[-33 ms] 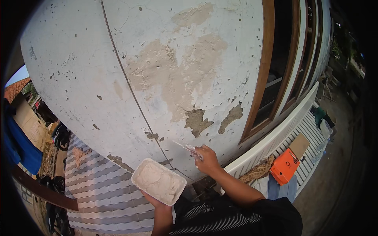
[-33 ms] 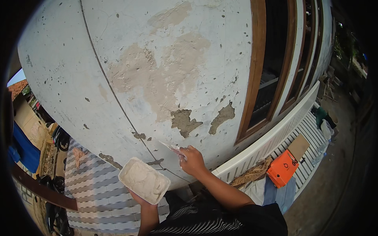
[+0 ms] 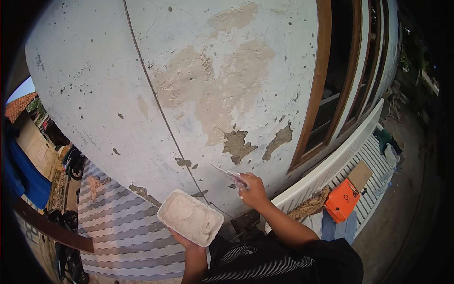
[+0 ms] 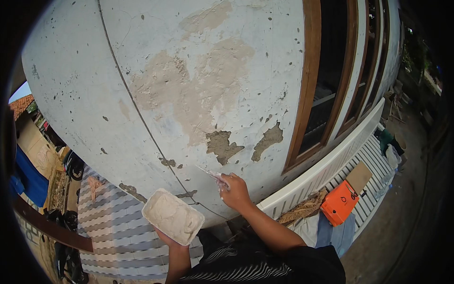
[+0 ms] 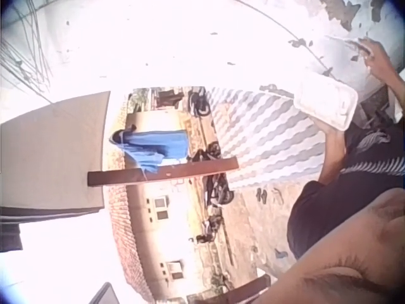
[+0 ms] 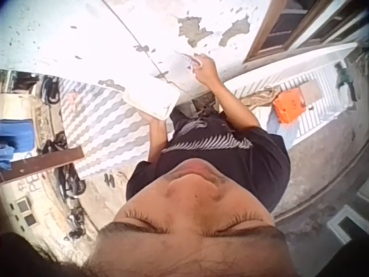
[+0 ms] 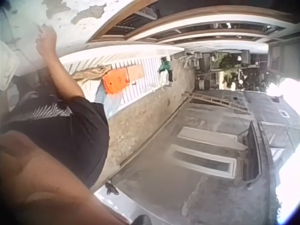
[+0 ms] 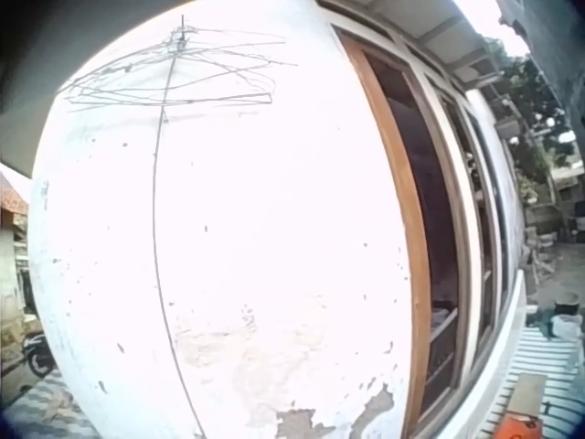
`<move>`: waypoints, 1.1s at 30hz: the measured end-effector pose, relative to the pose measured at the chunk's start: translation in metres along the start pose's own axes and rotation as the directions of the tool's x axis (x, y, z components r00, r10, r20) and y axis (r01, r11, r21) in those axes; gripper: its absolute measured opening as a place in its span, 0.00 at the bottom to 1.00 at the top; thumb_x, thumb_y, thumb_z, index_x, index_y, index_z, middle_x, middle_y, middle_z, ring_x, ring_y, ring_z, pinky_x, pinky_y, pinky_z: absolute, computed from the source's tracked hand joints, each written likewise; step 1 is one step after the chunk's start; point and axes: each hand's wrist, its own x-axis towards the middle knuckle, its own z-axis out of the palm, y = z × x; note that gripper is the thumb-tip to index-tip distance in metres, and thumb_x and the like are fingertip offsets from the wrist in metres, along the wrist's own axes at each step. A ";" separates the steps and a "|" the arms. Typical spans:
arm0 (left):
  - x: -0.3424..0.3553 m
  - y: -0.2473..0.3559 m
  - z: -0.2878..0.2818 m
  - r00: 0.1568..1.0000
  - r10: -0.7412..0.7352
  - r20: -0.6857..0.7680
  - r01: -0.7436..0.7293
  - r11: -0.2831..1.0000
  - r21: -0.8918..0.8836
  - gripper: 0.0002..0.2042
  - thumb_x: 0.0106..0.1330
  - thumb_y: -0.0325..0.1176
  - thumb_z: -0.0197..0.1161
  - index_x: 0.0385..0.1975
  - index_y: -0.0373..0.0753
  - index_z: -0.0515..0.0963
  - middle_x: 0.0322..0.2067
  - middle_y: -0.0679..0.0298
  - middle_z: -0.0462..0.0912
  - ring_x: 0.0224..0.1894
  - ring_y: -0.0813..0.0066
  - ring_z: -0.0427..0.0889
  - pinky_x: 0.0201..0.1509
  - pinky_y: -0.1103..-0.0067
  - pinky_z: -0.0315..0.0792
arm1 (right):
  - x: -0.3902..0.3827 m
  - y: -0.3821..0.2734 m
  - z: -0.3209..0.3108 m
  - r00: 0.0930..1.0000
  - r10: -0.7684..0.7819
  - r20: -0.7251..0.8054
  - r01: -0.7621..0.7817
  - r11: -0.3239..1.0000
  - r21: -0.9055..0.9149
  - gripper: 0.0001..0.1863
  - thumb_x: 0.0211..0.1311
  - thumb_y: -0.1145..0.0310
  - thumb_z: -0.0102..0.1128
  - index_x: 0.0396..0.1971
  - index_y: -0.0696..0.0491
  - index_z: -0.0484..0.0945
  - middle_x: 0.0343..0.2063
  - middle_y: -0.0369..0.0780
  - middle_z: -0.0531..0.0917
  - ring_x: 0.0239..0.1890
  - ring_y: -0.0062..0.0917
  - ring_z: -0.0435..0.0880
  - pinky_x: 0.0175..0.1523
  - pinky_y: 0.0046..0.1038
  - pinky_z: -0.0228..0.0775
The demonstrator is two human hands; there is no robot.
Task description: Patching a damaged area on an exterior wall using putty and a putty knife.
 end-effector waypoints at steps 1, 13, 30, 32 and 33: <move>0.001 0.001 0.000 0.999 -0.012 0.045 0.013 1.000 0.000 0.33 0.68 0.60 0.47 0.68 0.46 0.63 0.66 0.58 0.68 0.64 0.47 0.69 0.64 0.46 0.65 | 0.003 0.002 -0.009 0.986 0.169 0.004 -0.162 0.937 0.309 0.13 0.53 0.74 0.63 0.40 0.55 0.82 0.30 0.39 0.84 0.28 0.30 0.80 0.35 0.32 0.72; 0.013 -0.011 0.024 0.994 -0.049 0.100 0.047 0.999 0.018 0.36 0.68 0.62 0.46 0.70 0.45 0.58 0.66 0.57 0.66 0.65 0.49 0.69 0.65 0.48 0.65 | 0.004 -0.006 -0.057 0.831 0.506 0.231 -0.321 0.096 0.942 0.12 0.60 0.72 0.63 0.42 0.58 0.76 0.30 0.36 0.80 0.23 0.18 0.73 0.26 0.22 0.65; 0.030 -0.010 0.014 0.899 0.099 0.428 -0.206 0.955 0.214 0.43 0.65 0.67 0.48 0.74 0.47 0.49 0.74 0.57 0.49 0.74 0.50 0.50 0.76 0.52 0.46 | -0.008 -0.068 -0.040 0.955 0.141 0.262 -0.297 0.423 0.856 0.13 0.64 0.77 0.62 0.47 0.60 0.73 0.39 0.38 0.83 0.40 0.18 0.81 0.47 0.24 0.74; 0.029 -0.010 0.011 0.839 0.160 0.520 -0.338 0.903 0.267 0.44 0.64 0.67 0.49 0.74 0.47 0.48 0.74 0.56 0.49 0.75 0.50 0.49 0.76 0.53 0.44 | -0.014 -0.067 -0.039 0.948 0.120 0.294 -0.316 0.448 0.836 0.15 0.63 0.78 0.62 0.48 0.61 0.72 0.41 0.39 0.83 0.44 0.18 0.81 0.51 0.25 0.73; 0.028 -0.009 0.008 0.848 0.222 0.481 -0.418 0.838 0.350 0.45 0.63 0.69 0.48 0.74 0.46 0.49 0.74 0.57 0.49 0.75 0.50 0.49 0.76 0.52 0.45 | -0.017 -0.070 -0.038 0.948 0.108 0.300 -0.316 0.446 0.837 0.16 0.63 0.78 0.62 0.49 0.61 0.72 0.42 0.40 0.83 0.44 0.19 0.81 0.52 0.25 0.73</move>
